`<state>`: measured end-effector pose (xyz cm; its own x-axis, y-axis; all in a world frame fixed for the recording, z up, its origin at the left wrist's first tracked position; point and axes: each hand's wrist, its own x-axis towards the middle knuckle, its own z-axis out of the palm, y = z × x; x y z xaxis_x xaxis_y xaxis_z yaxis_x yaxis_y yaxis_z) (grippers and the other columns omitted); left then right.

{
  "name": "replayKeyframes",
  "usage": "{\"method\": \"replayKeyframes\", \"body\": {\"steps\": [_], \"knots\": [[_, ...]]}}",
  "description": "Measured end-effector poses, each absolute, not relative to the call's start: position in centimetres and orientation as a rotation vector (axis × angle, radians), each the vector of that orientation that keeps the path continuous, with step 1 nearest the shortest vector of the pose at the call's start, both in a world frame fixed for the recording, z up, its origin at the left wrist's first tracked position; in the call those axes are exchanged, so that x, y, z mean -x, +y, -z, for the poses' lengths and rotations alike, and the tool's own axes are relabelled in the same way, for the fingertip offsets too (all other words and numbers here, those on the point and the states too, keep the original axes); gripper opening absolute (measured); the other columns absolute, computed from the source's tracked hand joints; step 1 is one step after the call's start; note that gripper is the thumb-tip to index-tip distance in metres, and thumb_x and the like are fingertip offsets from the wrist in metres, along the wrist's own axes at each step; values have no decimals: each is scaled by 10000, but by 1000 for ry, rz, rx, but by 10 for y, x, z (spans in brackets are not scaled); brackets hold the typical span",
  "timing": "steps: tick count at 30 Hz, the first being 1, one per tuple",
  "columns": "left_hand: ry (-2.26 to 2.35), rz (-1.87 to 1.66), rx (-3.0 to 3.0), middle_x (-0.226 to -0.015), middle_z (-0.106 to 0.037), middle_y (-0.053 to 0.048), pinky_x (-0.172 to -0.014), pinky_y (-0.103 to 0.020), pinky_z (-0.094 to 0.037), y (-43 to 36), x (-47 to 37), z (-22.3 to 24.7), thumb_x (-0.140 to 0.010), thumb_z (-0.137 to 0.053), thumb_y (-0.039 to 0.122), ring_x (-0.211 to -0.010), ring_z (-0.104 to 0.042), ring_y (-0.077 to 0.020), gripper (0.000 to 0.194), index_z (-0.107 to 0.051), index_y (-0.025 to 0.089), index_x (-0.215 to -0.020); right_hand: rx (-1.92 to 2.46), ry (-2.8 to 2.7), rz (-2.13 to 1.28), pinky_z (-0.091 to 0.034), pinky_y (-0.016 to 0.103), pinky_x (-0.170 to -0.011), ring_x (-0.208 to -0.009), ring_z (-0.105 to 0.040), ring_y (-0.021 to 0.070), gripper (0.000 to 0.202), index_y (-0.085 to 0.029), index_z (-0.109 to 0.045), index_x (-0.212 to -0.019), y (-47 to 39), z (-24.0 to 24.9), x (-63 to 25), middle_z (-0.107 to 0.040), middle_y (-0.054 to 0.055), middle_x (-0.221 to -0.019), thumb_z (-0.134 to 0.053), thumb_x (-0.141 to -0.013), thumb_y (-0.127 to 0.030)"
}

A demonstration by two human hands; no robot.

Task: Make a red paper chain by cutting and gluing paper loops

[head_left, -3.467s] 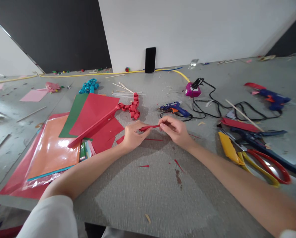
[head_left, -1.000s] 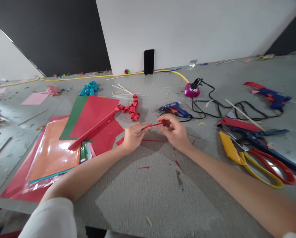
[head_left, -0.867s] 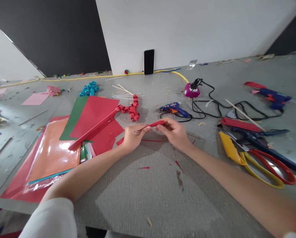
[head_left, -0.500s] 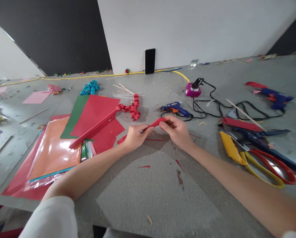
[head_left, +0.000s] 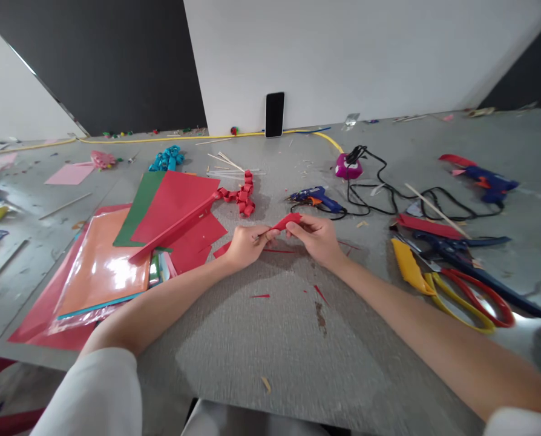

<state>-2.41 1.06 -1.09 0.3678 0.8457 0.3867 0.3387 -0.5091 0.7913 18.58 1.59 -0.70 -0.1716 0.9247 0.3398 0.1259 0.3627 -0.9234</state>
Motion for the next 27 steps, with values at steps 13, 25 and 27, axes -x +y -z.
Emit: {"method": "replayKeyframes", "body": {"steps": [13,25,27], "knots": [[1100,-1121,-2166,-677,-753,-39,-636,-202,-491,35,20,15,-981,-580,190,-605,-674,-118,310,-693,153,-696,907,-1523,-985,-431,302,-639,-645,-539,150,426,-223,-719,-733,21,7,-182,-665,13,-690,-739,-899,-615],[1121,-1127,-2113,-683,-729,-52,-653,-222,-490,49,-21,0,-1015,-529,176,-608,-648,-127,306,-705,137,-769,917,-1302,-934,-468,291,-609,-616,-530,137,542,-233,-676,-821,39,20,-179,-629,-1,-709,-728,-795,-771],[1165,-1161,-2093,-673,-723,-55,-651,-225,-483,45,-26,1,-1026,-531,191,-603,-635,-128,325,-685,138,-745,884,-1277,-934,-459,279,-593,-596,-520,123,534,-227,-667,-774,40,20,-178,-618,-7,-685,-744,-790,-755]]}}
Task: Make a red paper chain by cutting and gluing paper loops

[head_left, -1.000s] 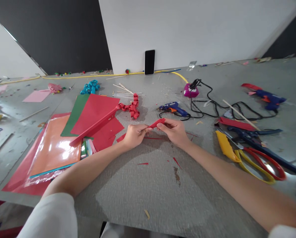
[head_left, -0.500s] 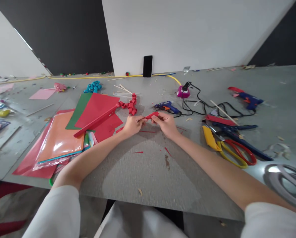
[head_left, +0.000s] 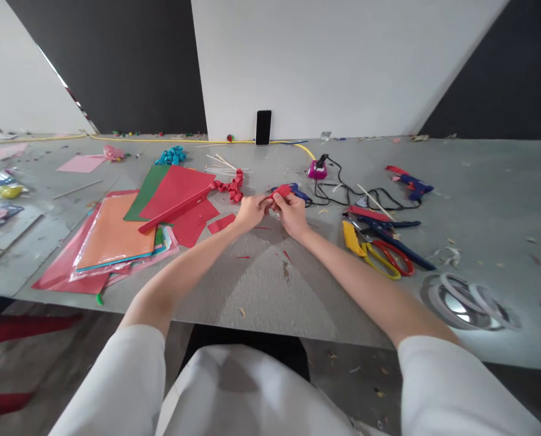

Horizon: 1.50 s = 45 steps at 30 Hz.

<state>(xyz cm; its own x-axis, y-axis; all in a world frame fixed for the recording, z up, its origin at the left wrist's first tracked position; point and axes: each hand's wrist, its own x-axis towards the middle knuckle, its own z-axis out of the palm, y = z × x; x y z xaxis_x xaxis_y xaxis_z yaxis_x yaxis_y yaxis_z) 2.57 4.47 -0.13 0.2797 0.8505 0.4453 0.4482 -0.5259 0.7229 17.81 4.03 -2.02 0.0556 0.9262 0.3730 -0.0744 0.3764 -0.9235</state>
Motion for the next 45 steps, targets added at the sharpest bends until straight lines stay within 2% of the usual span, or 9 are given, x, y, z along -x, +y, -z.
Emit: {"method": "replayKeyframes", "body": {"steps": [10,16,20,23,27,29,36,40,45], "knots": [[1281,-1072,-2100,-594,-666,-34,-641,-236,-445,30,-10,0,-1022,-543,209,-567,-580,-126,321,-654,148,-727,942,-1396,-820,-433,301,-589,-574,-503,130,569,-226,-601,-652,34,17,-175,-594,14,-629,-671,-863,-750],[1634,-1141,-2013,-583,-633,-42,-686,-267,-427,33,49,-10,-1057,-500,271,-593,-560,-147,387,-662,148,-728,938,-1222,-709,-373,314,-534,-534,-433,127,610,-257,-478,-649,44,-10,-183,-530,7,-606,-586,-902,-800],[1731,-947,-2059,-669,-676,-63,-743,-278,-440,28,79,-11,-1005,-534,179,-714,-616,-183,282,-712,144,-789,899,-1367,-763,-338,313,-518,-518,-424,117,619,-241,-532,-618,42,-30,-191,-539,12,-586,-682,-844,-797],[1731,-836,-2118,-818,-729,-101,-794,-309,-465,18,87,-8,-940,-677,227,-814,-652,-226,117,-757,143,-921,943,-1441,-812,-333,314,-523,-514,-445,120,644,-233,-553,-598,27,-26,-191,-554,17,-577,-694,-809,-825],[1809,-597,-2337,-1149,-708,-185,-1009,-402,-469,5,94,-4,-880,-795,361,-1127,-623,-334,332,-750,137,-1119,1075,-1538,-828,-335,319,-543,-515,-451,132,689,-240,-534,-615,3,-6,-188,-553,11,-569,-618,-793,-901],[1855,-504,-2302,-1203,-677,-204,-1038,-433,-471,3,96,-1,-865,-808,359,-1157,-606,-352,379,-734,119,-1149,1117,-1610,-830,-329,320,-555,-520,-452,137,704,-243,-512,-616,-8,2,-186,-543,8,-563,-585,-797,-919],[1976,-414,-2129,-1211,-692,-202,-1067,-514,-478,7,88,7,-878,-771,266,-1233,-600,-390,222,-739,139,-1058,1208,-1930,-676,-265,316,-612,-592,-413,145,639,-233,-483,-692,-27,5,-183,-464,-19,-600,-522,-917,-829],[1995,-531,-2053,-1195,-741,-176,-1087,-546,-457,2,84,4,-854,-790,217,-1232,-635,-391,254,-735,178,-1099,1233,-2041,-596,-244,321,-626,-620,-382,138,610,-231,-443,-693,-30,6,-182,-432,-25,-627,-463,-974,-772],[1752,-922,-1998,-1145,-787,-152,-1025,-430,-521,-5,77,-1,-829,-739,88,-1118,-718,-312,376,-728,161,-1197,1218,-2145,-549,-234,321,-621,-599,-369,133,587,-233,-420,-685,-31,8,-182,-430,-30,-607,-432,-1017,-716]]}}
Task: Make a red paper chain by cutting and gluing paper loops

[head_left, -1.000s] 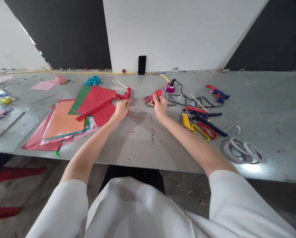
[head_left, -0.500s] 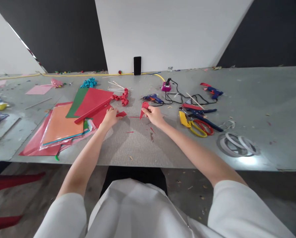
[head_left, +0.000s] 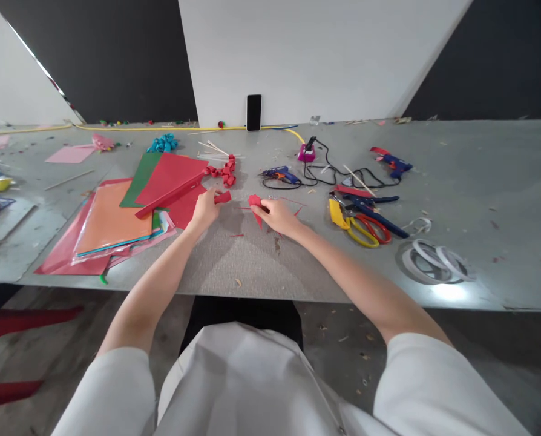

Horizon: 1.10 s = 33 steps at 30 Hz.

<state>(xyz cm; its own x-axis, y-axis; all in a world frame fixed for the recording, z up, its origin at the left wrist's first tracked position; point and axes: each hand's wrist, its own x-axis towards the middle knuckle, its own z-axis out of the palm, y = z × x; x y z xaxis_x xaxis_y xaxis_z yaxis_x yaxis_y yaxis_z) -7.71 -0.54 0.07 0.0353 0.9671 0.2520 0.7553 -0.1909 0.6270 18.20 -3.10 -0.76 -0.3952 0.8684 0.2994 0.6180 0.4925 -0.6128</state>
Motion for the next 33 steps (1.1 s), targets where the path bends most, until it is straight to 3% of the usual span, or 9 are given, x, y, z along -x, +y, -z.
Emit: {"method": "replayKeyframes", "body": {"steps": [3,6,12,15,24,30,33], "knots": [[1657,-1059,-1932,-1122,-803,-133,-987,-385,-549,-8,68,-3,-803,-775,114,-1084,-740,-293,286,-768,156,-1087,1204,-2223,-567,-239,317,-617,-580,-406,135,567,-226,-456,-686,-35,4,-183,-476,-26,-592,-444,-1040,-669],[1536,-1189,-1809,-1042,-816,-106,-917,-355,-574,-9,60,-3,-795,-815,190,-1002,-759,-273,219,-779,150,-1007,1204,-2342,-596,-271,313,-614,-572,-492,148,523,-210,-594,-756,-43,-4,-184,-583,-3,-621,-464,-1061,-613],[1358,-1356,-1623,-849,-780,-59,-723,-269,-561,-12,49,0,-861,-755,271,-774,-732,-185,132,-754,152,-919,1258,-2581,-392,-403,325,-717,-815,-723,243,436,-206,-780,-1101,-49,-16,-184,-806,107,-944,-450,-1105,-491],[1290,-1374,-1544,-842,-779,-56,-677,-255,-544,-14,45,2,-845,-781,302,-722,-720,-165,172,-746,155,-929,1297,-2638,-293,-449,343,-785,-909,-754,268,446,-197,-783,-1151,-45,-16,-185,-819,123,-1037,-431,-1117,-467],[1231,-1344,-1475,-878,-802,-80,-657,-259,-535,-16,43,0,-799,-827,337,-752,-741,-187,228,-761,160,-926,1441,-2566,-111,-452,354,-776,-916,-754,286,487,-201,-757,-1037,-35,-14,-193,-807,132,-978,-387,-1119,-507],[1212,-1270,-1540,-791,-760,-49,-627,-254,-520,-13,42,6,-876,-740,318,-671,-704,-164,146,-744,172,-870,1533,-2367,-277,-454,375,-792,-905,-722,304,513,-225,-682,-924,-24,-5,-205,-766,142,-910,-340,-1108,-561],[1218,-1222,-1566,-777,-758,-43,-628,-253,-522,-15,39,5,-898,-717,289,-657,-700,-162,120,-744,173,-882,1520,-2158,-332,-477,409,-852,-958,-688,311,501,-227,-630,-961,-15,3,-208,-735,159,-978,-336,-1086,-613]]}}
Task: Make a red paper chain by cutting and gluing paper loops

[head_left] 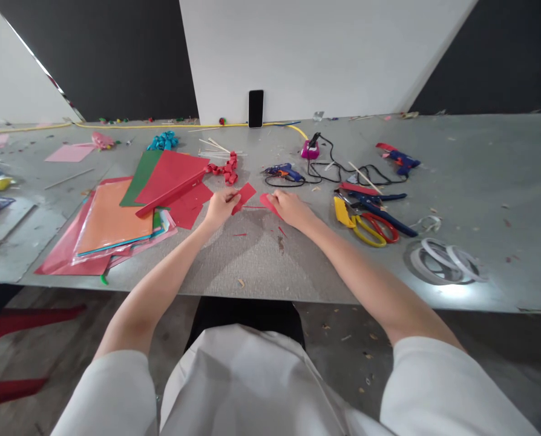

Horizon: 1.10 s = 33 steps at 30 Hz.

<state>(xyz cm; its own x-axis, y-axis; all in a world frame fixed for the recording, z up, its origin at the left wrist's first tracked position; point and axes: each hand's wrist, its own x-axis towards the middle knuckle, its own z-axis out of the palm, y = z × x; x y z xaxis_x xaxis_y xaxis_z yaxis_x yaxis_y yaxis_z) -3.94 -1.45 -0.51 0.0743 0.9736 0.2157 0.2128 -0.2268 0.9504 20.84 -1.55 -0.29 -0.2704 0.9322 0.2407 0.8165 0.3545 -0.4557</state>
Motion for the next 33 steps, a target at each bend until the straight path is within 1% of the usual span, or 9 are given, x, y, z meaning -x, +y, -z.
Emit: {"method": "replayKeyframes", "body": {"steps": [2,5,7,9,12,16,21,28,33], "knots": [[1203,-1197,-1593,-814,-775,-52,-658,-255,-535,-17,38,2,-894,-724,274,-695,-720,-171,108,-747,170,-912,1390,-1966,-393,-494,416,-877,-961,-666,289,525,-229,-604,-988,-12,5,-207,-711,149,-1015,-374,-1042,-698],[1147,-1157,-1688,-896,-796,-69,-710,-251,-539,-22,37,-3,-888,-725,248,-786,-743,-180,101,-752,162,-933,1100,-1757,-719,-523,373,-824,-858,-650,228,572,-239,-600,-1023,-14,1,-201,-684,79,-936,-458,-964,-791],[1121,-1107,-1765,-895,-795,-65,-697,-240,-524,-26,36,-6,-890,-723,253,-781,-734,-172,108,-760,160,-928,972,-1717,-945,-531,342,-777,-800,-644,199,584,-244,-620,-1058,-20,-3,-195,-686,45,-904,-572,-900,-805],[1109,-1050,-1828,-834,-781,-49,-648,-232,-500,-29,35,-9,-904,-712,282,-718,-710,-157,135,-769,161,-923,942,-1733,-1027,-531,327,-758,-780,-641,184,594,-241,-646,-1060,-26,-6,-189,-702,36,-910,-677,-838,-791],[1087,-1019,-1816,-749,-763,-41,-585,-227,-482,-33,33,-12,-919,-707,308,-638,-694,-149,171,-777,161,-969,993,-1717,-970,-516,316,-712,-728,-615,170,576,-230,-675,-980,-33,-7,-185,-695,25,-836,-687,-834,-786],[1113,-1119,-1613,-734,-771,-67,-562,-241,-523,-34,32,-15,-889,-775,320,-598,-730,-172,241,-752,135,-1042,1034,-1584,-943,-517,328,-664,-660,-616,176,570,-241,-661,-934,-33,-4,-183,-684,21,-742,-661,-840,-804],[1100,-1186,-1465,-687,-754,-62,-600,-283,-590,-30,35,-17,-861,-831,354,-574,-720,-172,276,-734,128,-985,991,-1437,-946,-575,395,-708,-658,-667,210,519,-247,-644,-965,-30,-1,-183,-718,49,-769,-684,-854,-752],[1079,-1201,-1446,-687,-741,-48,-629,-290,-590,-30,34,-16,-853,-840,372,-591,-712,-167,286,-725,140,-974,1039,-1415,-948,-614,426,-754,-697,-693,226,535,-255,-654,-980,-33,-1,-180,-751,66,-806,-685,-841,-770],[1228,-1190,-1467,-754,-732,-85,-674,-332,-582,-22,42,-16,-1000,-629,399,-618,-706,-196,251,-700,159,-979,1052,-1370,-912,-621,440,-773,-720,-713,240,537,-261,-620,-983,-28,3,-183,-752,77,-822,-658,-846,-779]]}}
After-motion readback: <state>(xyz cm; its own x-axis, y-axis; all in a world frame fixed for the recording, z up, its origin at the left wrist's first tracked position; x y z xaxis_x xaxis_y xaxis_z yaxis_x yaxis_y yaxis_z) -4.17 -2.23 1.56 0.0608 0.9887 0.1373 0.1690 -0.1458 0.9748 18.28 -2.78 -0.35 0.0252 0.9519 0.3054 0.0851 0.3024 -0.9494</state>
